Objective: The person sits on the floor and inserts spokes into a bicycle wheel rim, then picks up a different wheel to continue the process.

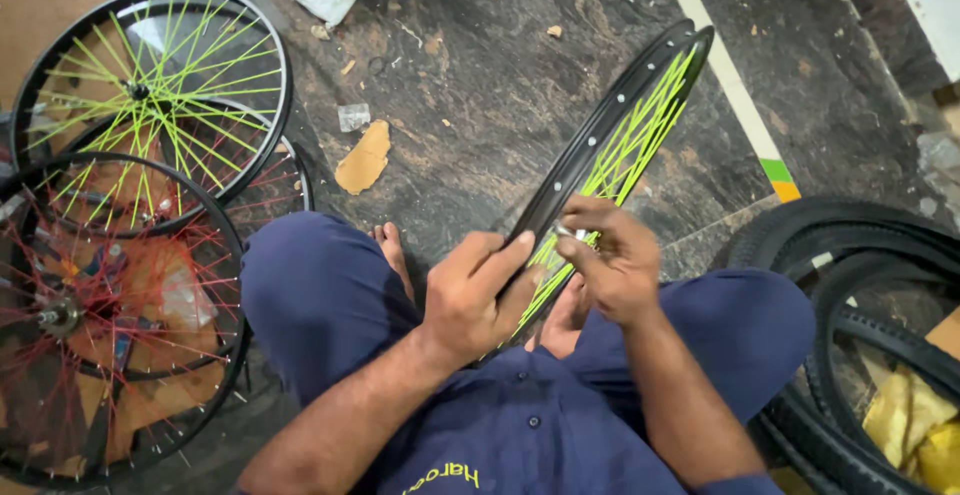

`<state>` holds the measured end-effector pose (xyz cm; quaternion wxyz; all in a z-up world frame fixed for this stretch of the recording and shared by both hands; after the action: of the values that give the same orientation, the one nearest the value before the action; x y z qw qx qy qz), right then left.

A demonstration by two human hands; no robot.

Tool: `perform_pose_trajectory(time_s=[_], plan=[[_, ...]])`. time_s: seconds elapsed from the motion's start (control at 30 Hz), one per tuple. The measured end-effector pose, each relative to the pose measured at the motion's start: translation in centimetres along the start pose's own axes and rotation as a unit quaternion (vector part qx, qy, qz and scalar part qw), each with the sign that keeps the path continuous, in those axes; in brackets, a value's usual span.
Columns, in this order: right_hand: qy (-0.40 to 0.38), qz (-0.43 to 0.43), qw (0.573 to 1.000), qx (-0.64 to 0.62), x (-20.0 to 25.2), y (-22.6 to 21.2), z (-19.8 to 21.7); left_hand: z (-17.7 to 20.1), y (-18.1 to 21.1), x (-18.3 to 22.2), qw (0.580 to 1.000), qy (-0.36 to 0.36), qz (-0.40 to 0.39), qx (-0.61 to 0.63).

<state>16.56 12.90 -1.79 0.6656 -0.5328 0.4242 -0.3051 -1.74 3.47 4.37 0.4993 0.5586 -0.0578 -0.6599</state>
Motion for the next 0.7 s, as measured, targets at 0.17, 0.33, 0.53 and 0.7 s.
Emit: perform_pose_trajectory(time_s=[0.17,0.33,0.53,0.7], plan=[[0.137,0.063,0.987,0.051,-1.4,-1.5,1.9,0.0,0.2,2.5,1.0,0.016,-0.005,-0.003],[0.106,0.045,0.992,0.049,-2.1,-0.5,2.2,0.0,0.4,3.4,1.0,0.024,-0.016,0.005],[0.089,-0.103,0.949,-0.285,-4.2,1.2,2.8,-0.3,0.5,3.4,1.0,0.019,-0.007,0.019],[0.066,-0.102,0.944,-0.305,-2.8,1.8,3.3,-0.4,0.0,1.5,0.998,0.005,0.028,0.058]])
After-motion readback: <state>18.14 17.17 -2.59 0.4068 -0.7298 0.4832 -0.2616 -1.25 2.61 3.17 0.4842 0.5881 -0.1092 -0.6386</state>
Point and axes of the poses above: each hand's wrist, its own x-axis away from the middle knuckle, its own z-axis out of the back of the hand, y = z × x, the point moved 3 cm from there along -x, towards the middle knuckle, and after that the axes turned 6 degrees about -z, right-handed, at the moved point
